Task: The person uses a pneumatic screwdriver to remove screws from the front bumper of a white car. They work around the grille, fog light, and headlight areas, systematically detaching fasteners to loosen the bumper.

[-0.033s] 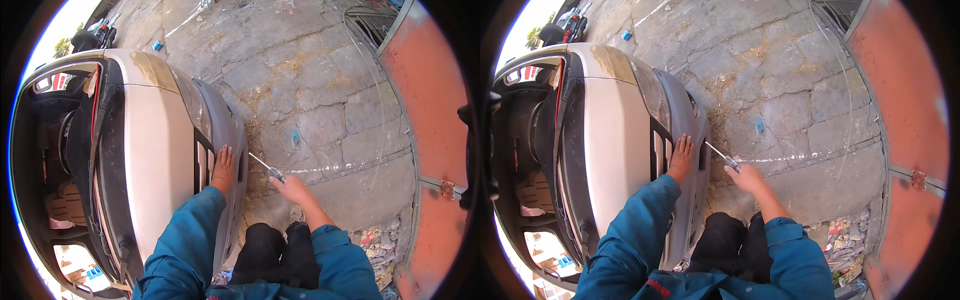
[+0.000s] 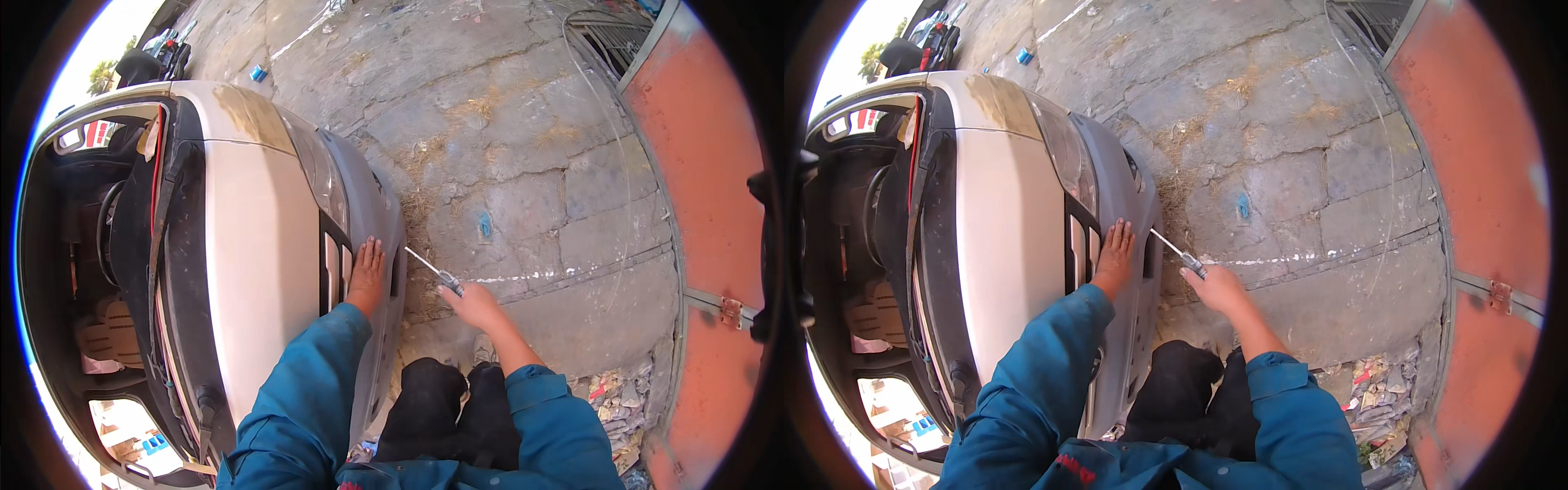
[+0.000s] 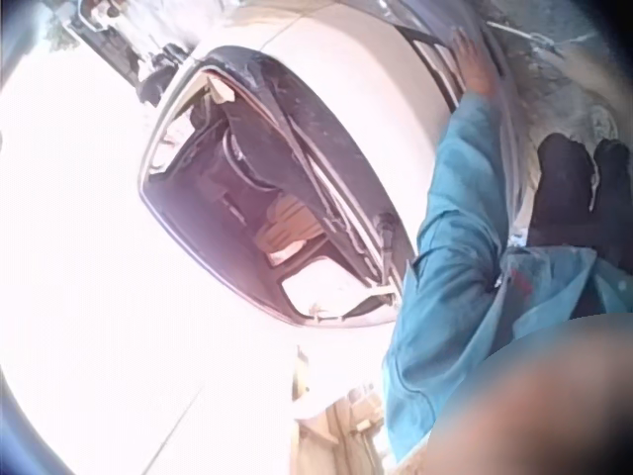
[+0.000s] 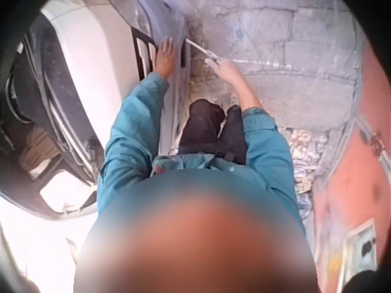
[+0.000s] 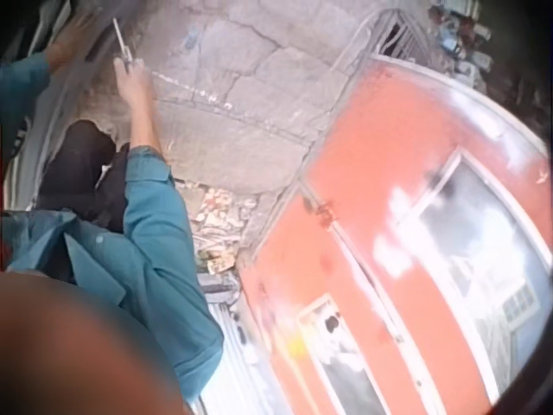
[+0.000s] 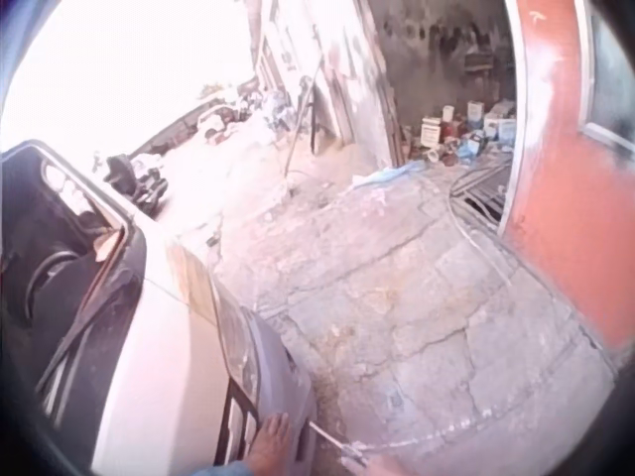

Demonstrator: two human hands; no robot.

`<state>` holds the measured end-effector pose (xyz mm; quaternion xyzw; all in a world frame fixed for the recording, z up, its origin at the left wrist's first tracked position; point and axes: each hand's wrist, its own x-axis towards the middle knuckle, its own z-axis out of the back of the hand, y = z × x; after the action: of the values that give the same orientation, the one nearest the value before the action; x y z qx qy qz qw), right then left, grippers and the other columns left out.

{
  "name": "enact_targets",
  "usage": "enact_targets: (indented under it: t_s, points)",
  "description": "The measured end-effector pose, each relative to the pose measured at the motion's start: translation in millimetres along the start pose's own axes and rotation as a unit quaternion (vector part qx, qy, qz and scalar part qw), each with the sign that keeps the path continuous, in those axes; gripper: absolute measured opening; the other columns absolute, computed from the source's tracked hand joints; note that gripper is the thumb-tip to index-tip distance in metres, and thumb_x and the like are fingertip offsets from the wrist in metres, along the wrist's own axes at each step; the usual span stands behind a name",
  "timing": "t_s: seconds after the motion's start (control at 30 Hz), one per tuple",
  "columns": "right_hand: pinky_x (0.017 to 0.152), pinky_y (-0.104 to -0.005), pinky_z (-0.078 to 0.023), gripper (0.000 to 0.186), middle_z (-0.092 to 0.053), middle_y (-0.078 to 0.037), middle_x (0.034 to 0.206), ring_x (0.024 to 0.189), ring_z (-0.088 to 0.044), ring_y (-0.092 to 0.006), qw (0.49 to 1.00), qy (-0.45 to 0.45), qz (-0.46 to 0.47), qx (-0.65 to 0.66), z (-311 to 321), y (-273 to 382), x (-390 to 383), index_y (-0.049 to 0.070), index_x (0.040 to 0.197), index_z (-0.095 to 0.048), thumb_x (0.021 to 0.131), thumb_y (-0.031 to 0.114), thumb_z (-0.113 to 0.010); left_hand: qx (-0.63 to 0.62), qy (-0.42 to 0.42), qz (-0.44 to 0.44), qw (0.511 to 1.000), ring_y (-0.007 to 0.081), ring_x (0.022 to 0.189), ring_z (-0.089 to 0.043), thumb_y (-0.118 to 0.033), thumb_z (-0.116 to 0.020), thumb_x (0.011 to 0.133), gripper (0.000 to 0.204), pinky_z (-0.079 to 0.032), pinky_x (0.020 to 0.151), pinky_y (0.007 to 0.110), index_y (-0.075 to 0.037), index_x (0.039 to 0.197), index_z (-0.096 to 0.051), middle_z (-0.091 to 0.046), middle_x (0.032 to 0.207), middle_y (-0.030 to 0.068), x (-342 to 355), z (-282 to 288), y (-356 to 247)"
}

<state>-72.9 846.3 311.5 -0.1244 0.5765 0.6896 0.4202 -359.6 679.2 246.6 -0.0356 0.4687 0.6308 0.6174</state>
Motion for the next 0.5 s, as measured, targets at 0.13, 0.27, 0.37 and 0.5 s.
enact_targets:
  t_s: [0.13, 0.27, 0.37, 0.5]
  points:
    - [0.091, -0.0567, -0.059, 0.066, -0.079, -0.030, 0.096, 0.099, -0.075, -0.0518, 1.000, 0.000, -0.006, 0.000, 0, 42, 38, 0.000, 0.101, -0.081, 0.106, 0.065, -0.068, -0.024, 0.041, -0.025, 0.999, 0.0428, 0.178, -0.006, -0.035, -0.044, 0.114, 0.073, -0.001, 0.139, 0.071, -0.006, 0.181, -0.034, -0.016, 0.192, 0.0190, 27, 31, 23]
    - [0.094, -0.0576, -0.058, 0.068, -0.079, -0.031, 0.100, 0.103, -0.075, -0.0523, 1.000, 0.002, 0.000, -0.022, 19, 76, 70, -0.001, 0.104, -0.080, 0.106, 0.066, -0.068, -0.024, 0.088, -0.029, 0.995, 0.0382, 0.179, -0.003, -0.037, -0.047, 0.114, 0.074, 0.001, 0.135, 0.080, -0.009, 0.181, -0.034, -0.015, 0.193, 0.0151, 74, 56, 63]
    - [0.097, -0.0588, -0.059, 0.071, -0.079, -0.033, 0.105, 0.108, -0.075, -0.0533, 0.998, 0.033, -0.029, -0.037, 51, 98, 87, -0.003, 0.107, -0.080, 0.106, 0.067, -0.067, -0.073, 0.072, -0.048, 0.994, 0.0360, 0.178, -0.012, -0.035, -0.048, 0.112, 0.068, 0.001, 0.132, 0.086, -0.011, 0.176, -0.045, -0.025, 0.190, 0.0130, 106, 61, 93]
    - [0.096, -0.0589, -0.059, 0.071, -0.079, -0.033, 0.104, 0.107, -0.075, -0.0538, 0.994, 0.074, -0.058, -0.060, 89, 135, 116, -0.003, 0.105, -0.080, 0.107, 0.066, -0.066, -0.113, 0.056, -0.044, 0.991, 0.0342, 0.176, -0.019, -0.035, -0.048, 0.112, 0.062, 0.001, 0.131, 0.088, -0.012, 0.169, -0.056, -0.037, 0.186, 0.0108, 153, 58, 130]
